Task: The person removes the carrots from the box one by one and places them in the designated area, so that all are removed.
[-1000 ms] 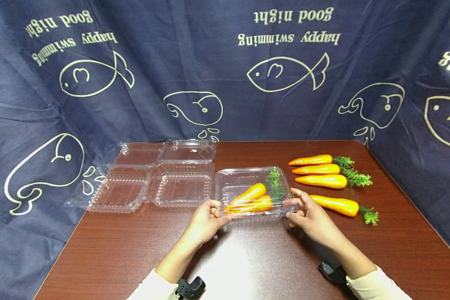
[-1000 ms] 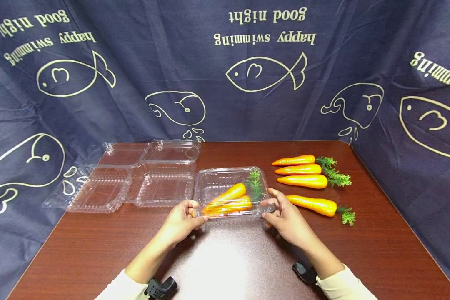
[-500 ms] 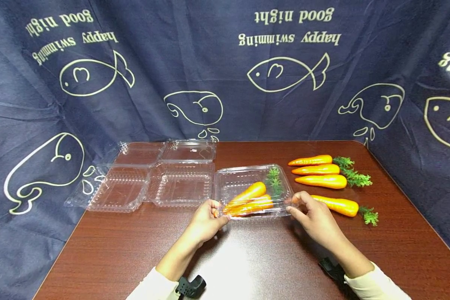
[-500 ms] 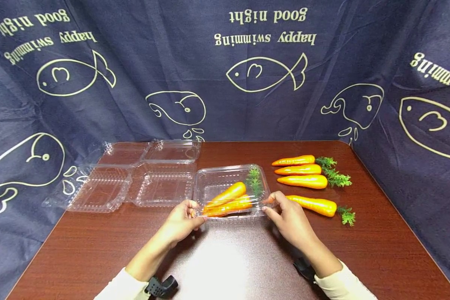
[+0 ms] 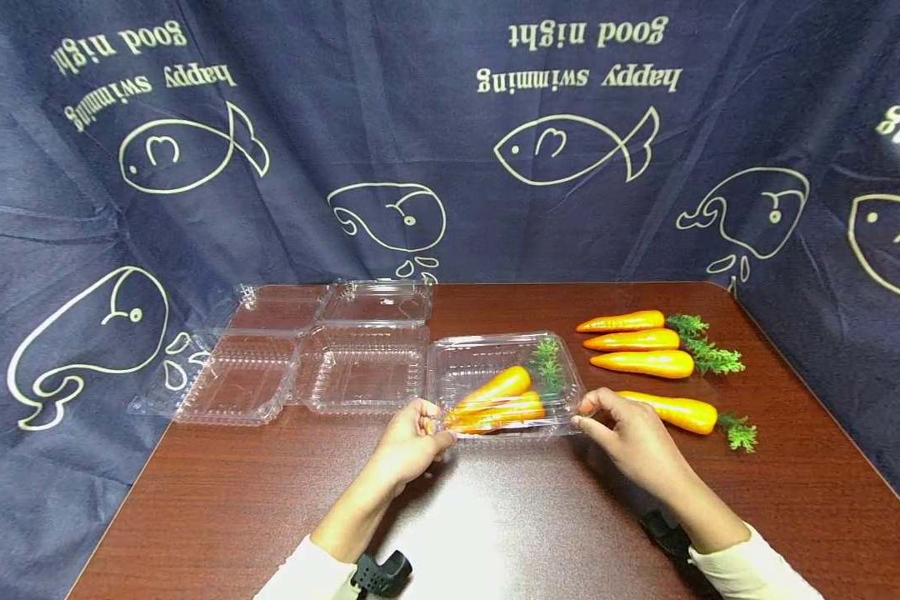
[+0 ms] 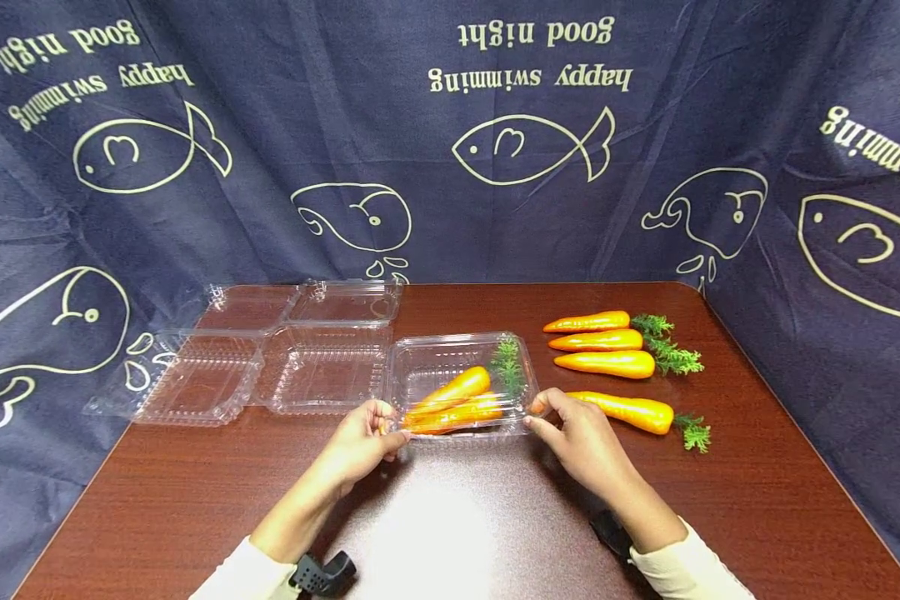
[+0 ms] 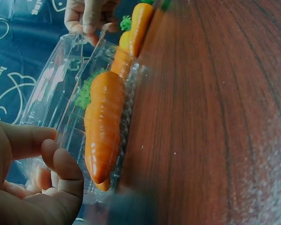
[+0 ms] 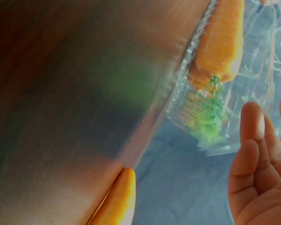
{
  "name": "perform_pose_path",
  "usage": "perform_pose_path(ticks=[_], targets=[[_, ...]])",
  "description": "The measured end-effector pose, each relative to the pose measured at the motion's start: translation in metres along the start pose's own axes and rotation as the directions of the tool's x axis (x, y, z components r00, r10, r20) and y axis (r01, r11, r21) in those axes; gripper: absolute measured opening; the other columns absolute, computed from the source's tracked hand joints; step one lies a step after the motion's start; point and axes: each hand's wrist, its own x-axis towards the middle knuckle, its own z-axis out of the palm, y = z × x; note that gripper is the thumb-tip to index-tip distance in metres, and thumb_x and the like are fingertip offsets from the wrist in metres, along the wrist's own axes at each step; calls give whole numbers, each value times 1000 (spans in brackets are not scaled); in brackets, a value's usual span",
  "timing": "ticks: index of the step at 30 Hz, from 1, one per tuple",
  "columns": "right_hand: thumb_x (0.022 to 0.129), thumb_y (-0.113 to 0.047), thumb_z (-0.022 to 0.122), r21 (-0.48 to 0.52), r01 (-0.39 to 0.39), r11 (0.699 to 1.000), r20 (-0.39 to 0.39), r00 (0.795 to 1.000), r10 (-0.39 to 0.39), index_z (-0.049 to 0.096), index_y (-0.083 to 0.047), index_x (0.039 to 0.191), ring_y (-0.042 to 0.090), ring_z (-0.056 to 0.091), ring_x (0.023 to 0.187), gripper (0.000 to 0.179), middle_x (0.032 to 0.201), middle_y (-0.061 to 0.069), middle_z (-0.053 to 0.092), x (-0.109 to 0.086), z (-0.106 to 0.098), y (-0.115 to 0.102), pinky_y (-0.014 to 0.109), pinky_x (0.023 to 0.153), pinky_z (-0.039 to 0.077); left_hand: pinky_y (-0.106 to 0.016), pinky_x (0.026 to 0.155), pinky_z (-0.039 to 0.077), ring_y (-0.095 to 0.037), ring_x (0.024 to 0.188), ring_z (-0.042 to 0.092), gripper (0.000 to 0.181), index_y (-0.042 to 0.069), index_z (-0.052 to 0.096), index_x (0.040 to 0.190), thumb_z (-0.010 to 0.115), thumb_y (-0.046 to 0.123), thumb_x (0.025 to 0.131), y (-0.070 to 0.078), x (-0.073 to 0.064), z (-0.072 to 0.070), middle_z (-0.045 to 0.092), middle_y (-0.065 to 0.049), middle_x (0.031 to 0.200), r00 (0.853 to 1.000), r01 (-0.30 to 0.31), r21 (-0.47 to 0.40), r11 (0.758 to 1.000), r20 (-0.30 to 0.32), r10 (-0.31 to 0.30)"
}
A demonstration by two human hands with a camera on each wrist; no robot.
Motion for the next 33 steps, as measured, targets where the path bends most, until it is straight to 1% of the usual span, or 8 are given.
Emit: perform_pose_path(ticks=[4,7,13,20,25,28,30,33], targets=[[78,-6,82,27,-24,999,15,1000,24,64,-21,85,2,45,60,24,73,-16,61,3,-5,0,22,52,36,-25,50,46,-15,59,56,13,-2,55,98,64,1,89,0,0,-2,54,-5,73,1000,3,-6,1000,-2,-3],[78,-5,82,47,-34,998,14,999,33,63,-20,86,2,49,61,25,74,-15,61,6,-7,0,21,54,38,-26,56,51,-14,62,58,8,-2,58,99,60,2,93,0,-1,-4,59,-10,80,1000,-6,3,1000,7,6],[79,1,79,64,3,998,-28,1000,-1,62,-16,89,3,54,68,27,78,-11,61,13,-8,0,18,60,41,-24,54,47,-14,62,55,15,-8,60,104,58,1,93,0,-1,-8,58,-8,79,999,-27,32,999,42,26],[81,8,72,91,56,994,-122,992,-44,64,-9,87,8,49,77,20,86,-3,59,29,-6,-1,21,66,40,-25,63,54,-14,69,57,31,-12,52,119,59,-3,90,-2,-1,-10,56,-8,86,997,-36,-55,998,64,39],[82,11,70,160,37,986,-178,984,-8,64,-4,88,6,53,89,17,99,7,63,43,-5,-3,15,71,42,-24,65,56,-15,70,60,35,-15,52,120,60,-5,87,-3,1,-10,57,-9,87,998,-38,-116,993,53,44],[85,11,68,216,26,976,-194,981,17,64,-2,89,2,55,96,14,100,10,66,52,-6,-5,16,79,43,-22,63,56,-13,69,61,35,-15,53,119,60,-6,87,-4,2,-10,58,-9,86,998,-29,-144,989,48,36],[87,9,67,249,7,968,-199,979,44,65,-1,92,0,55,95,11,98,10,67,56,-8,-8,15,81,43,-21,62,55,-13,69,61,35,-15,53,120,59,-6,87,-5,2,-11,59,-10,87,998,-21,-149,989,50,28],[90,5,66,283,-47,958,-189,976,104,66,2,96,-1,57,89,7,97,10,66,62,-11,-10,15,77,46,-20,61,54,-14,70,62,34,-14,53,120,57,-7,86,-5,2,-12,60,-10,88,997,-4,-150,989,71,14]])
